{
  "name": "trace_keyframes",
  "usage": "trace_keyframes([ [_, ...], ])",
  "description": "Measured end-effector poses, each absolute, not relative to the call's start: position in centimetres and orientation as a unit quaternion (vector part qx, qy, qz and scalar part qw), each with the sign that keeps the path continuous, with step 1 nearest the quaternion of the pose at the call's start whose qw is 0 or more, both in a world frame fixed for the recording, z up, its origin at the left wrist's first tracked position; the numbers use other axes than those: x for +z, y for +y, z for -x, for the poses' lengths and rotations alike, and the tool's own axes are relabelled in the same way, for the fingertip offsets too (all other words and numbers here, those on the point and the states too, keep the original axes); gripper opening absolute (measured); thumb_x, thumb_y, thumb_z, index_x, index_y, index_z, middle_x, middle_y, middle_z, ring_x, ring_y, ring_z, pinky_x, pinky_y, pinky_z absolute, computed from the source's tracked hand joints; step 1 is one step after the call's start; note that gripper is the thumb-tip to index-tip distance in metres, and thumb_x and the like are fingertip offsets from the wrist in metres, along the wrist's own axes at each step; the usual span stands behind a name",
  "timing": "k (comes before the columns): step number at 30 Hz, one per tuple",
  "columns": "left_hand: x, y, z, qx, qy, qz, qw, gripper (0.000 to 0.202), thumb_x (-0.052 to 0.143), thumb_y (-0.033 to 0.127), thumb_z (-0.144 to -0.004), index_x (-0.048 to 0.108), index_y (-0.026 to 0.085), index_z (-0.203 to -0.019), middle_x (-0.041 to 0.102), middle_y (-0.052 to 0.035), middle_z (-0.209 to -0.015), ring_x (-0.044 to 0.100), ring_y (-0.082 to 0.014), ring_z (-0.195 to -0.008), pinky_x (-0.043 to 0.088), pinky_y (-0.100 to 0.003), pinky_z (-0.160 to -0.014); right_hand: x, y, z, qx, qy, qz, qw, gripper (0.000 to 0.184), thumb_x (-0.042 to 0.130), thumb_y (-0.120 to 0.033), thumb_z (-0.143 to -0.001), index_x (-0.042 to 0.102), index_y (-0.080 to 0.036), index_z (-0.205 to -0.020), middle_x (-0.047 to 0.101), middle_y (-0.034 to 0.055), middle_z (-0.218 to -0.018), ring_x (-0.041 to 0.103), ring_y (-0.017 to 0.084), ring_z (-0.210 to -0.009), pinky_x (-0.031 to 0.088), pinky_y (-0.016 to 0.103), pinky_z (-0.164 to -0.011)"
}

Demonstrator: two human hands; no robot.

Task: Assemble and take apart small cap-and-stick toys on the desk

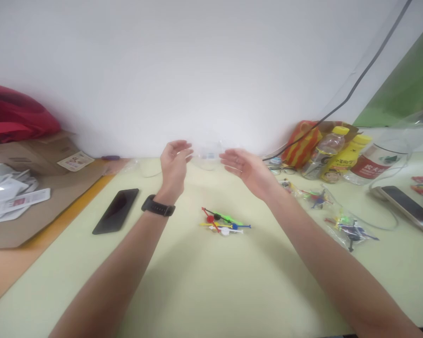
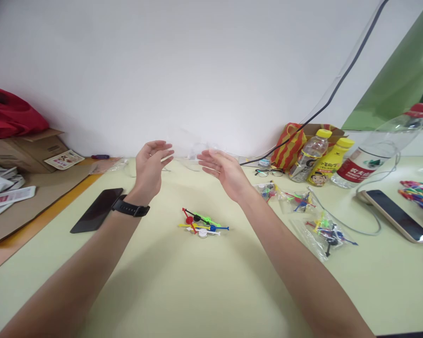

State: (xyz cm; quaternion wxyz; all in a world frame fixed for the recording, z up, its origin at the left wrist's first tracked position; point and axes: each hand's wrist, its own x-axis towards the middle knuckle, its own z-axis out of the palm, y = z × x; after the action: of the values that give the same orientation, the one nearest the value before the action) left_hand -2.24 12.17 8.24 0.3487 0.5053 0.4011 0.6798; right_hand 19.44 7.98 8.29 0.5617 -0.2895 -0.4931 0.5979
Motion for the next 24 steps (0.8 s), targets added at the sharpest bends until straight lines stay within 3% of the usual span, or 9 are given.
trace_keyframes([
  [2, 8.4, 12.0, 2.1, 0.664, 0.414, -0.508, 0.360, 0.024, 0.071, 0.042, -0.088, 0.060, 0.024, -0.100, 0.073, -0.0075, -0.119, 0.070, -0.0210, -0.105, 0.055, -0.037, -0.091, 8.7, 7.7, -19.5, 0.599, -0.523, 0.270, 0.543, 0.036, 0.077, -0.060, -0.082, 0.077, -0.029, -0.099, 0.075, 0.0043, -0.128, 0.066, 0.026, -0.125, 0.053, 0.041, -0.105],
  [6, 9.0, 11.4, 1.9, 0.634, 0.425, -0.509, 0.397, 0.055, 0.053, 0.076, -0.091, 0.061, 0.024, -0.107, 0.072, -0.0102, -0.123, 0.069, -0.0253, -0.108, 0.054, -0.039, -0.089, 9.3, 6.9, -20.0, 0.556, -0.627, 0.250, 0.484, 0.047, 0.065, -0.069, -0.090, 0.078, -0.032, -0.115, 0.066, 0.0040, -0.144, 0.053, 0.028, -0.142, 0.043, 0.047, -0.116],
  [8, 9.4, 11.1, 1.9, 0.614, 0.418, -0.529, 0.411, 0.065, 0.045, 0.082, -0.091, 0.064, 0.025, -0.114, 0.071, -0.0099, -0.126, 0.067, -0.0274, -0.113, 0.054, -0.041, -0.091, 9.5, 6.6, -20.3, 0.516, -0.693, 0.240, 0.444, 0.050, 0.064, -0.068, -0.092, 0.075, -0.033, -0.126, 0.061, 0.0031, -0.150, 0.046, 0.028, -0.148, 0.037, 0.049, -0.121],
  [15, 9.0, 10.5, 1.3, 0.543, 0.409, -0.602, 0.419, 0.064, 0.038, 0.082, -0.093, 0.070, 0.029, -0.107, 0.068, -0.0059, -0.135, 0.061, -0.0322, -0.125, 0.050, -0.048, -0.101, 10.2, 5.6, -20.3, 0.381, -0.804, 0.230, 0.394, 0.059, 0.068, -0.056, -0.094, 0.060, -0.034, -0.148, 0.051, 0.0022, -0.159, 0.041, 0.030, -0.151, 0.030, 0.050, -0.126],
  [20, 8.7, 11.9, 2.8, 0.484, 0.433, -0.644, 0.404, 0.067, 0.035, 0.081, -0.093, 0.070, 0.032, -0.123, 0.062, -0.0059, -0.147, 0.056, -0.0342, -0.134, 0.047, -0.053, -0.106, 10.2, 5.5, -20.7, 0.336, -0.841, 0.254, 0.339, 0.074, 0.069, -0.055, -0.094, 0.041, -0.037, -0.160, 0.035, -0.0001, -0.169, 0.031, 0.030, -0.156, 0.028, 0.052, -0.128],
  [24, 10.4, 12.0, 5.3, 0.507, 0.412, -0.674, 0.345, 0.059, 0.045, 0.074, -0.096, 0.067, 0.032, -0.131, 0.056, -0.0063, -0.153, 0.054, -0.0326, -0.138, 0.043, -0.052, -0.113, 10.5, 5.1, -21.2, 0.317, -0.871, 0.282, 0.248, 0.078, 0.072, -0.058, -0.090, 0.045, -0.034, -0.159, 0.041, 0.0022, -0.166, 0.038, 0.030, -0.153, 0.029, 0.049, -0.128],
])
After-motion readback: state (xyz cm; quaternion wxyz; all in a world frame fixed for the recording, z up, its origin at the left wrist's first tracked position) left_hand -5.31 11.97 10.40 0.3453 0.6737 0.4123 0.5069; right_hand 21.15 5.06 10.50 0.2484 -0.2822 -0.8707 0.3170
